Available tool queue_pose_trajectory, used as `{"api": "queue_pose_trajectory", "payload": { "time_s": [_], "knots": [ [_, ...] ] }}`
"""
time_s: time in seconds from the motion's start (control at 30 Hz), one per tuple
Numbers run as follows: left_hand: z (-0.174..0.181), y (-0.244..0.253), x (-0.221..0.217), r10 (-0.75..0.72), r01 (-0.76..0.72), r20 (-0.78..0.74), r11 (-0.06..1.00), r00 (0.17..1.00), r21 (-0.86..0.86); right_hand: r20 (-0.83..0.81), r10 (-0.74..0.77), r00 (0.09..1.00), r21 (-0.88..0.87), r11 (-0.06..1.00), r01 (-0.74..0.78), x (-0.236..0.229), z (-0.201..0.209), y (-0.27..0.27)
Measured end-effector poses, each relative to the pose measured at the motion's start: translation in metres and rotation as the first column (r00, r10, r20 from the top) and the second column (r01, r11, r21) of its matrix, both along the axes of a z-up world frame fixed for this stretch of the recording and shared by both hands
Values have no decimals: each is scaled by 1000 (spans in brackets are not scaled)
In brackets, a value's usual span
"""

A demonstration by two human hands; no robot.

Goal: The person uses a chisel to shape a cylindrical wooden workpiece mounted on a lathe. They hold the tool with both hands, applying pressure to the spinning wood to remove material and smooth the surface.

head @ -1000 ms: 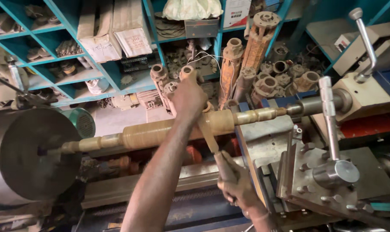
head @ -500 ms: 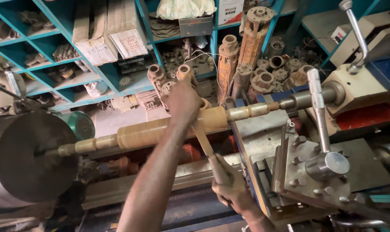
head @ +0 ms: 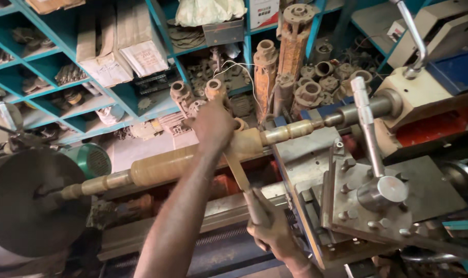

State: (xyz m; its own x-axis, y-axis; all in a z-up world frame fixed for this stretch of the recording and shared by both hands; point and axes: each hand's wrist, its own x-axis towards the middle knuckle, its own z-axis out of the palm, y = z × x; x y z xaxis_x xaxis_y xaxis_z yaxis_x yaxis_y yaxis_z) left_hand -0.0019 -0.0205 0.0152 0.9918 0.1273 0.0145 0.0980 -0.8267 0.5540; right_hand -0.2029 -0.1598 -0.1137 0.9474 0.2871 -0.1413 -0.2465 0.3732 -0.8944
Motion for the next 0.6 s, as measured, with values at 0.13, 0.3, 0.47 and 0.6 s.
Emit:
{"api": "queue_pose_trajectory", "payload": {
  "time_s": [0.13,0.3,0.47,0.6],
  "knots": [
    [-8,5,3,81,-91,87,989,993,118,49,5,999,-127,992,2,5,0,6],
    [20,31,38,146,-171,362,985,921,37,147,-18,989,-17,1000,21,46,8,28],
    [-13,33,7,-43,-115,516,956,855,270,209,-1,978,-158,987,35,3,7,29],
    [-49,24,-36,-467,56,488,761,737,646,176,-23,984,-160,986,52,-44,-23,33]
  ]
}}
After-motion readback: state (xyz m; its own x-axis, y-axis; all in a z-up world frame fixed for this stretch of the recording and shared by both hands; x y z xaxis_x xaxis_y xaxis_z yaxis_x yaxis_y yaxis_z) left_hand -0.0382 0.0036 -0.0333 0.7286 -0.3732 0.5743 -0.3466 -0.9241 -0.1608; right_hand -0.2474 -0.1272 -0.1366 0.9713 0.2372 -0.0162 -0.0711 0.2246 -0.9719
